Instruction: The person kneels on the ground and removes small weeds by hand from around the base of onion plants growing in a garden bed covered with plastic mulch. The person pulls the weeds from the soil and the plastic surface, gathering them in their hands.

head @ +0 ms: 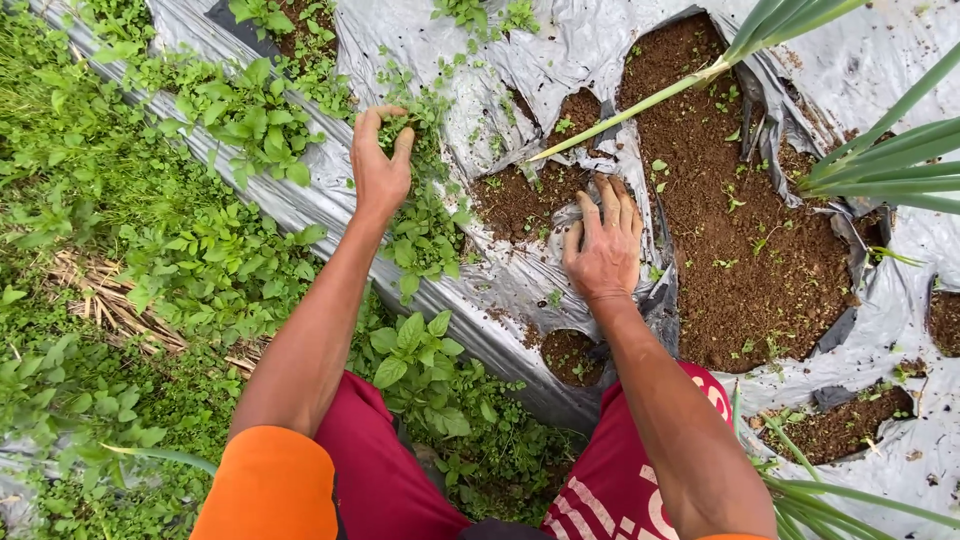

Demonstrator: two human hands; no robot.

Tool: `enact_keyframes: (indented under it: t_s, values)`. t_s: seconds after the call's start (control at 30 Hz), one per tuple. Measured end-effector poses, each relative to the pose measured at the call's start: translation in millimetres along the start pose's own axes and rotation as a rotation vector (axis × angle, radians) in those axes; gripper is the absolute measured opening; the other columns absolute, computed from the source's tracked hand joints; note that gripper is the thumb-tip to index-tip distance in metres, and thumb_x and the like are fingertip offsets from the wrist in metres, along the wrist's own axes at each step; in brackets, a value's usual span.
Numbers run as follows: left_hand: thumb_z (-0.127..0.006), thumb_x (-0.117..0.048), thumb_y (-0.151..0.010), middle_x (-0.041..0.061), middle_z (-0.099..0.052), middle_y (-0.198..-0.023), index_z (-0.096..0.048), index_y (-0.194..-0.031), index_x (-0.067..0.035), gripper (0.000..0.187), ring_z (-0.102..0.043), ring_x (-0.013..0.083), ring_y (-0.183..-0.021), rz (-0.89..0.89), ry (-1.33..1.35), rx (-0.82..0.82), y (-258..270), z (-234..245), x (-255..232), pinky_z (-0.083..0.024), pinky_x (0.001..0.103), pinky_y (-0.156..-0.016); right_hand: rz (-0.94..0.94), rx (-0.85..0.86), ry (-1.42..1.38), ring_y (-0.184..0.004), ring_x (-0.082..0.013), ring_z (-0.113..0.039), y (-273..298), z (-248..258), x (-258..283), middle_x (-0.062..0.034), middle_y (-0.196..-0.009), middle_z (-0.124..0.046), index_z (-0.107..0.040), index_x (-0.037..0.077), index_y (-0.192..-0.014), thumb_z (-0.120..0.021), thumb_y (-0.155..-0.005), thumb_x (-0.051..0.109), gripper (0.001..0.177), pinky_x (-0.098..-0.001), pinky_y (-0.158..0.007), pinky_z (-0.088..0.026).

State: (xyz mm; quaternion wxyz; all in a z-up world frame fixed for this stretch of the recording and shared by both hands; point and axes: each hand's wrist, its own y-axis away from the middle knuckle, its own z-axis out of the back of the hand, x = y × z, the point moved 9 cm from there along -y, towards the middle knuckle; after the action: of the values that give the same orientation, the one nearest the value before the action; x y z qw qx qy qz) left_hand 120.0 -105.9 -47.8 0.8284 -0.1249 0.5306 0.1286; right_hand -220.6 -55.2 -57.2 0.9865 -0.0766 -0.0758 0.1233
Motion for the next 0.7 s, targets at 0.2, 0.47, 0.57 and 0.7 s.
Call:
enact_keyframes:
  t_s: [0.2,0.47,0.57,0.7]
  values:
    - [-0.077,-0.023,-0.096,0.019,-0.049,-0.127,-0.058,-0.134,-0.008,0.045,-0.053,0.0375,-0.122,-0.093,-0.304,0.158,23,-29,-13,-0.045,0.058,-0.105,0.015,-0.044,0.058,-0.136,-0.0322,-0.048,1,5,2,-0.0100,-0.149,-0.050,-0.061,0.022,-0.137,-0.049,-0.097,0.028,0.042,-0.0465,-0.113,-0.036]
    - [-0.062,0.017,-0.088,0.020,-0.059,-0.108,-0.057,-0.113,-0.002,0.032,-0.067,0.0380,-0.102,-0.134,-0.420,0.138,23,-37,-11,-0.057,0.053,-0.090,0.047,-0.115,0.059,-0.132,-0.0343,-0.052,-1,16,7,-0.0118,-0.144,-0.053,-0.061,0.021,-0.136,-0.053,-0.094,0.026,0.043,-0.0481,-0.109,-0.039]
    - [-0.061,0.014,-0.091,0.033,-0.061,-0.116,-0.049,-0.128,0.004,0.040,-0.066,0.0456,-0.112,-0.029,-0.623,0.192,24,-44,-11,-0.055,0.059,-0.098,0.058,-0.131,0.049,-0.132,-0.0343,-0.052,2,12,5,-0.0118,-0.145,-0.053,-0.062,0.021,-0.136,-0.053,-0.093,0.026,0.043,-0.0478,-0.109,-0.039]
    - [-0.058,0.005,-0.094,0.021,-0.065,-0.098,-0.049,-0.119,-0.001,0.027,-0.071,0.0363,-0.090,0.069,-0.695,0.272,17,-50,-2,-0.060,0.057,-0.084,0.053,-0.151,0.049,-0.132,-0.0336,-0.052,0,10,2,-0.0111,-0.144,-0.054,-0.063,0.021,-0.135,-0.053,-0.094,0.027,0.043,-0.0471,-0.109,-0.039]
